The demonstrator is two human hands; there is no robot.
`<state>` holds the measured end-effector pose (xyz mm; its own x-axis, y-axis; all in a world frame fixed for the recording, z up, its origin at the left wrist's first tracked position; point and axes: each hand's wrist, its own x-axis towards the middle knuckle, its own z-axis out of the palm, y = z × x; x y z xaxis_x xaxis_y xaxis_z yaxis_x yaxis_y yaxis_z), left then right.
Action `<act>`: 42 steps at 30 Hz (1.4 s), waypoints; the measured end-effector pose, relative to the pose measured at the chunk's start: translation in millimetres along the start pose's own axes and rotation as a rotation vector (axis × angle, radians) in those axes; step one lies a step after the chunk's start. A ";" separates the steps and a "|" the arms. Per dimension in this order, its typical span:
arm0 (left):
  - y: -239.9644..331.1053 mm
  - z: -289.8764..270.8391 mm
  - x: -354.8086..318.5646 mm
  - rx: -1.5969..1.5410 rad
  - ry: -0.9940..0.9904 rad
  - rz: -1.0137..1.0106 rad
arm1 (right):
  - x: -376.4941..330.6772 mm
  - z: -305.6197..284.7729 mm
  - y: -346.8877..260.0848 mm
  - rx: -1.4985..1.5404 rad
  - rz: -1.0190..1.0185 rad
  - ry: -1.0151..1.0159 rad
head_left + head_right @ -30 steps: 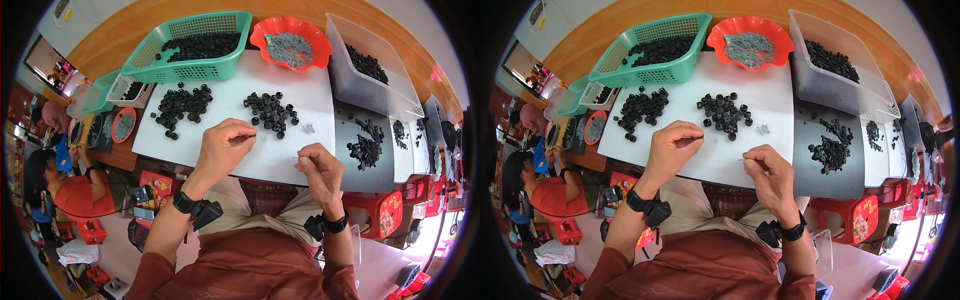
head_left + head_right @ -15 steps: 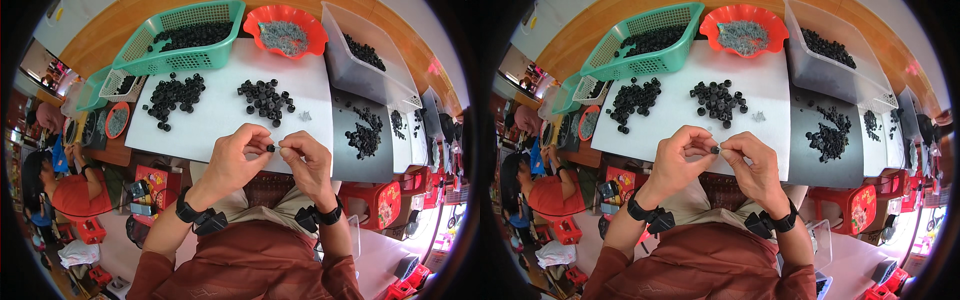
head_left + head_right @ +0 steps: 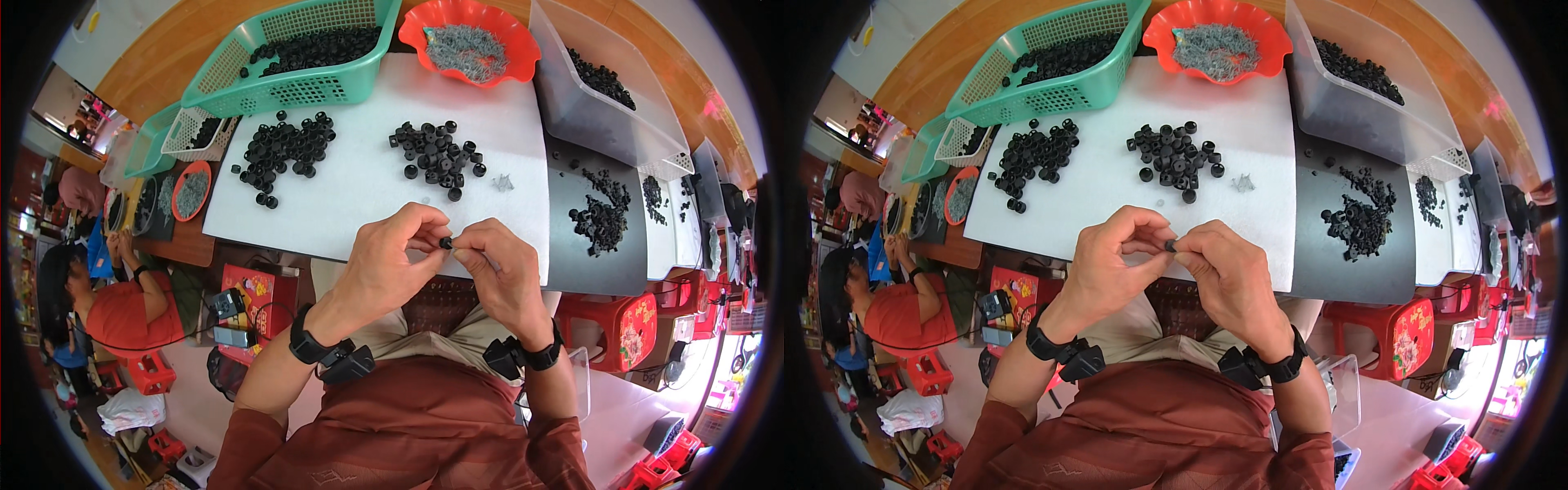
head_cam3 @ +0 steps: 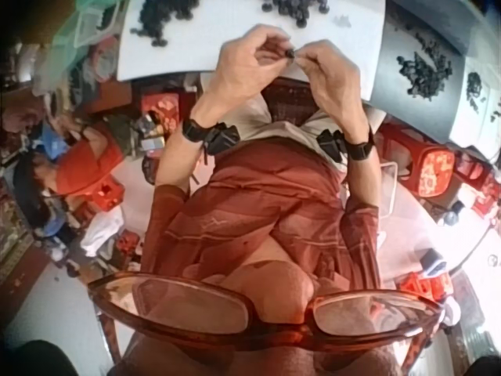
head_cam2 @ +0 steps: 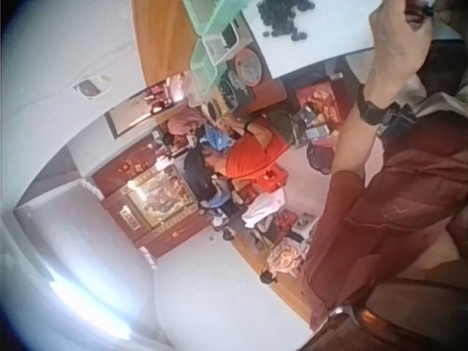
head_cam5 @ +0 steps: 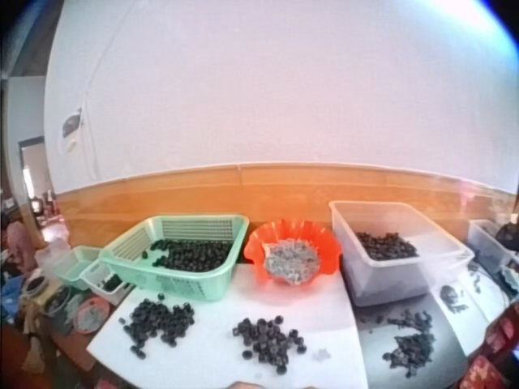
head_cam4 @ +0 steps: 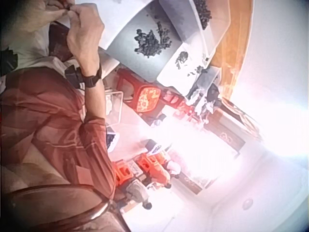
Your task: The person is manually inserting small silver pins into black plastic circular components.
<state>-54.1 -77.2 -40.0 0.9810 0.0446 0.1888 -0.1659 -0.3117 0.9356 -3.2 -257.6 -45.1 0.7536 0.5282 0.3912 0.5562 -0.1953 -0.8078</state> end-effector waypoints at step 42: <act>1.3 -8.1 -5.5 -0.861 -0.149 -0.490 | -5.3 1.9 2.0 -0.054 -0.123 0.000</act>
<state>-60.6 -70.2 -37.3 0.9534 -0.1539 -0.2595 0.3016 0.5049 0.8087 -6.8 -259.2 -49.6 0.6789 0.5506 0.4858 0.6621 -0.1731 -0.7291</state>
